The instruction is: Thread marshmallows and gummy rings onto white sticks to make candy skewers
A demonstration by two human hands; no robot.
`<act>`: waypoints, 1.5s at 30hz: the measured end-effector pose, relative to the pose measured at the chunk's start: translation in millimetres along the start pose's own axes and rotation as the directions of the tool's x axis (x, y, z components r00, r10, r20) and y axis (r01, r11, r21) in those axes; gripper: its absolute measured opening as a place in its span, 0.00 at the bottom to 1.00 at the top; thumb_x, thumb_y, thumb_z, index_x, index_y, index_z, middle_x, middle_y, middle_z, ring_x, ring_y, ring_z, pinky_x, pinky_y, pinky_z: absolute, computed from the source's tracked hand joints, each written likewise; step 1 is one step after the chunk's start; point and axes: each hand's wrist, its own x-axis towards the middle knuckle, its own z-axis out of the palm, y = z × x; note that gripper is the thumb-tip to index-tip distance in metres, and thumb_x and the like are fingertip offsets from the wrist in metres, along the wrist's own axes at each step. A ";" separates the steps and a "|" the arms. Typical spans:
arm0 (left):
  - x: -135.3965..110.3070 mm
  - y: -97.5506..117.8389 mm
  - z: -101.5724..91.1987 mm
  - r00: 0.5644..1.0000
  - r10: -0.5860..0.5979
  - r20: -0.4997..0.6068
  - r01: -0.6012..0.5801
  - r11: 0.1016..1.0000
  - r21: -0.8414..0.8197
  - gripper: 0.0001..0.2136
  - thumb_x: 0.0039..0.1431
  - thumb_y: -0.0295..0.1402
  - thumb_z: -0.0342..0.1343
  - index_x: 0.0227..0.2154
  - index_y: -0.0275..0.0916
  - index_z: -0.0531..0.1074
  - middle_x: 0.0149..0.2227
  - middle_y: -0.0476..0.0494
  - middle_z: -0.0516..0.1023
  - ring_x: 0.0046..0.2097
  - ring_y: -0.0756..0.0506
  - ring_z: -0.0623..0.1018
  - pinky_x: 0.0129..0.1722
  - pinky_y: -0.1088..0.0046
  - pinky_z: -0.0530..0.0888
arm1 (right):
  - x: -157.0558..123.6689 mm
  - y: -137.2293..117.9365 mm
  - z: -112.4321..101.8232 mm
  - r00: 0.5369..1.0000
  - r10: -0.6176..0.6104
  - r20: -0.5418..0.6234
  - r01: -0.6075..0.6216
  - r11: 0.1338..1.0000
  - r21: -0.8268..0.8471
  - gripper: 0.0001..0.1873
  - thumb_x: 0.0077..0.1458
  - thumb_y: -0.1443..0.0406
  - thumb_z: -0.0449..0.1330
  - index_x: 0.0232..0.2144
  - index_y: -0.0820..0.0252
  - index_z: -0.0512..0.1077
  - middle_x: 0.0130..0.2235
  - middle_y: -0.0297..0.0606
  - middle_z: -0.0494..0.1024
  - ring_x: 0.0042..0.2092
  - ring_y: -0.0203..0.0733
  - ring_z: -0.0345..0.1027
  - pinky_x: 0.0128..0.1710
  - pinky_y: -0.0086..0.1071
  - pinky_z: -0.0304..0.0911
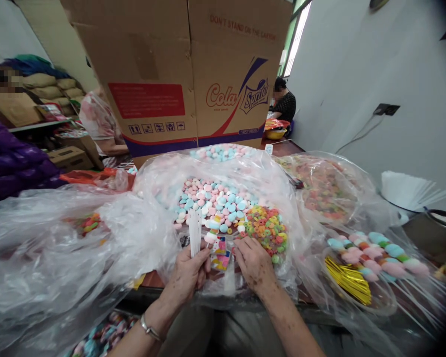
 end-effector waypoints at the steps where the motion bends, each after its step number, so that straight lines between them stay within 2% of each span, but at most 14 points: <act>1: 0.3 -0.2 -0.1 1.000 0.004 -0.001 -0.004 1.000 -0.007 0.19 0.45 0.46 0.65 0.32 0.39 0.67 0.13 0.58 0.70 0.09 0.58 0.55 0.09 0.83 0.50 | -0.1 0.0 -0.2 1.000 0.001 -0.001 -0.001 1.000 0.002 0.13 0.67 0.68 0.49 0.39 0.60 0.74 0.36 0.42 0.75 0.39 0.46 0.66 0.41 0.38 0.65; 7: 0.8 -0.7 -0.8 1.000 -0.004 -0.007 0.003 0.999 -0.033 0.19 0.45 0.45 0.66 0.33 0.38 0.69 0.14 0.58 0.71 0.09 0.58 0.55 0.09 0.83 0.51 | 0.3 -2.4 -1.2 1.000 0.015 -0.001 -0.015 0.998 0.057 0.14 0.67 0.68 0.49 0.39 0.61 0.75 0.35 0.42 0.75 0.39 0.46 0.68 0.41 0.39 0.67; 11: 1.4 -2.1 -2.6 1.000 -0.027 -0.015 0.026 0.998 -0.048 0.20 0.45 0.45 0.66 0.35 0.37 0.69 0.14 0.57 0.71 0.10 0.58 0.56 0.09 0.84 0.51 | 0.2 -2.1 -6.9 0.985 0.102 -0.140 -0.070 0.974 0.213 0.15 0.67 0.69 0.48 0.48 0.61 0.72 0.43 0.45 0.77 0.46 0.44 0.71 0.48 0.37 0.68; 13: 2.1 -3.6 -3.8 0.999 -0.039 -0.018 0.038 0.997 -0.060 0.20 0.45 0.45 0.66 0.35 0.37 0.69 0.14 0.57 0.71 0.10 0.58 0.56 0.09 0.84 0.51 | 0.0 1.4 -14.7 0.963 0.169 -0.209 -0.111 0.959 0.262 0.15 0.67 0.69 0.49 0.50 0.60 0.72 0.45 0.45 0.77 0.47 0.44 0.72 0.50 0.37 0.69; 15: 2.7 -5.7 -5.1 0.999 -0.051 -0.018 0.049 0.996 -0.068 0.21 0.44 0.45 0.66 0.35 0.36 0.69 0.14 0.57 0.71 0.10 0.58 0.56 0.09 0.84 0.51 | -0.3 7.0 -25.4 0.946 0.242 -0.218 -0.181 0.947 0.266 0.14 0.67 0.67 0.50 0.49 0.58 0.72 0.44 0.44 0.78 0.47 0.44 0.73 0.49 0.38 0.70; 17: 3.2 -8.0 -6.3 0.998 -0.063 -0.015 0.062 0.996 -0.064 0.21 0.45 0.45 0.66 0.34 0.36 0.70 0.14 0.57 0.71 0.10 0.59 0.56 0.09 0.85 0.51 | -0.6 13.5 -36.8 0.947 0.286 -0.145 -0.248 0.940 0.233 0.13 0.67 0.65 0.51 0.48 0.57 0.73 0.45 0.43 0.78 0.46 0.45 0.73 0.48 0.38 0.70; 19: 3.4 -10.2 -7.4 0.997 -0.071 -0.024 0.070 0.996 -0.055 0.20 0.46 0.46 0.66 0.34 0.35 0.71 0.15 0.56 0.71 0.10 0.59 0.57 0.09 0.85 0.52 | -0.6 18.7 -45.7 0.962 0.270 -0.028 -0.261 0.948 0.183 0.13 0.68 0.64 0.50 0.46 0.58 0.73 0.44 0.42 0.78 0.45 0.44 0.73 0.46 0.37 0.70; 22: 3.6 -12.7 -9.3 0.994 -0.095 -0.045 0.094 0.995 -0.031 0.20 0.46 0.46 0.66 0.34 0.35 0.72 0.15 0.56 0.71 0.10 0.58 0.57 0.10 0.84 0.52 | -0.1 21.8 -50.6 0.975 0.189 0.116 -0.201 0.974 0.103 0.14 0.69 0.64 0.47 0.43 0.58 0.73 0.40 0.40 0.77 0.41 0.43 0.72 0.43 0.35 0.69; 25: 3.4 -12.6 -10.1 0.994 -0.103 -0.036 0.104 0.995 0.009 0.18 0.46 0.47 0.66 0.27 0.36 0.72 0.15 0.54 0.71 0.10 0.58 0.58 0.10 0.83 0.53 | 1.8 19.0 -46.6 0.974 0.119 0.195 -0.122 0.992 0.005 0.14 0.68 0.66 0.48 0.38 0.58 0.73 0.37 0.40 0.75 0.39 0.44 0.70 0.42 0.36 0.67; 31: 1.8 -5.3 -4.8 0.984 -0.170 -0.055 0.171 0.985 0.026 0.22 0.41 0.52 0.67 0.21 0.37 0.69 0.12 0.55 0.67 0.10 0.58 0.56 0.11 0.82 0.49 | 9.4 9.1 -32.3 0.961 0.009 0.275 0.038 0.985 -0.168 0.06 0.62 0.71 0.56 0.39 0.59 0.72 0.35 0.40 0.74 0.39 0.47 0.68 0.41 0.39 0.66; 33: 2.3 -5.3 -3.6 0.985 -0.166 -0.047 0.167 0.986 0.020 0.23 0.41 0.53 0.67 0.22 0.36 0.71 0.12 0.56 0.66 0.10 0.58 0.56 0.11 0.82 0.49 | 11.6 8.7 -29.4 0.959 -0.013 0.283 0.069 0.979 -0.190 0.06 0.58 0.73 0.58 0.36 0.59 0.72 0.34 0.39 0.74 0.38 0.47 0.68 0.40 0.39 0.66; 37: 4.3 -9.7 -4.3 0.985 -0.162 -0.062 0.163 0.987 -0.005 0.25 0.39 0.55 0.68 0.27 0.36 0.73 0.12 0.56 0.67 0.10 0.58 0.56 0.11 0.82 0.49 | 15.0 11.2 -29.6 0.946 0.026 0.323 0.033 0.984 -0.175 0.08 0.54 0.76 0.59 0.34 0.59 0.71 0.34 0.38 0.75 0.38 0.47 0.69 0.40 0.38 0.66; 41: 4.0 -9.3 -4.1 0.984 -0.167 -0.061 0.167 0.986 0.005 0.26 0.38 0.57 0.68 0.21 0.37 0.70 0.13 0.54 0.69 0.10 0.58 0.57 0.11 0.83 0.50 | 16.0 13.8 -32.1 0.924 0.050 0.380 0.013 0.987 -0.162 0.13 0.51 0.79 0.58 0.36 0.59 0.72 0.36 0.39 0.75 0.40 0.47 0.69 0.42 0.38 0.67; 45: 3.9 -8.2 -3.6 0.984 -0.163 -0.069 0.163 0.987 -0.004 0.26 0.35 0.57 0.68 0.17 0.38 0.67 0.11 0.55 0.66 0.10 0.58 0.56 0.10 0.82 0.48 | 15.0 14.2 -32.9 0.910 0.066 0.410 -0.015 0.992 -0.126 0.13 0.52 0.79 0.56 0.36 0.59 0.73 0.36 0.39 0.74 0.39 0.47 0.69 0.41 0.39 0.67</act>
